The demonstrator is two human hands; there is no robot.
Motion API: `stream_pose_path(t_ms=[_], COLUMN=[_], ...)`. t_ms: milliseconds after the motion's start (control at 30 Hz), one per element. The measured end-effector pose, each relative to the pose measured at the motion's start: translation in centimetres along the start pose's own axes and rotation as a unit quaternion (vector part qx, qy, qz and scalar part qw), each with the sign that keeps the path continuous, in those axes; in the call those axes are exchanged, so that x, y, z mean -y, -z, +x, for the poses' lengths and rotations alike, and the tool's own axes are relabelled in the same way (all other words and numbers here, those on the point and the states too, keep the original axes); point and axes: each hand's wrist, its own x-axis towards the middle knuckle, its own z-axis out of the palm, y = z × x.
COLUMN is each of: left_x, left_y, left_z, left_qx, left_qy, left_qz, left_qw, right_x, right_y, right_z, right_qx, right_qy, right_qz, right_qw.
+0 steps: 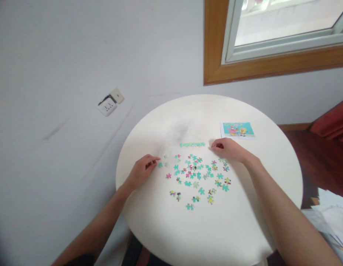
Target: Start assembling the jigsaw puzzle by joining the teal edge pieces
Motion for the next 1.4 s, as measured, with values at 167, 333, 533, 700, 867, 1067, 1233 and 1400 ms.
stream_pose_path(t_ms=[167, 333, 533, 700, 867, 1067, 1233, 1400], left_x=[0.2, -0.1, -0.4, -0.6, -0.6, -0.6, -0.8, -0.9], left_y=[-0.1, 0.1, 0.4, 0.5, 0.8, 0.7, 0.7, 1.0], left_z=[0.0, -0.1, -0.3, -0.3, -0.3, -0.4, -0.3, -0.1], left_qx=[0.041, 0.039, 0.039, 0.035, 0.048, 0.061, 0.083, 0.104], left_qy=[-0.012, 0.006, 0.012, -0.001, -0.019, -0.001, -0.015, -0.013], left_qz=[-0.007, -0.006, 0.007, 0.007, 0.003, 0.014, 0.01, 0.019], left_qw=[0.999, 0.999, 0.999, 0.999, 0.999, 0.998, 0.996, 0.994], right_x=[0.0, -0.3, -0.3, 0.0, -0.1, -0.6, -0.5, -0.5], right_y=[0.0, 0.0, 0.0, 0.1, 0.0, -0.2, -0.1, -0.1], right_z=[0.0, 0.1, 0.1, 0.0, 0.0, 0.1, 0.0, 0.0], right_qx=[0.0, 0.001, 0.0, 0.004, 0.007, 0.001, 0.006, 0.001], right_qy=[0.001, 0.006, -0.001, 0.0, 0.001, 0.005, 0.005, 0.004], right_qz=[0.001, 0.005, 0.005, 0.004, 0.005, 0.01, 0.015, 0.008], right_qw=[1.0, 1.0, 1.0, 1.0, 1.0, 1.0, 1.0, 1.0])
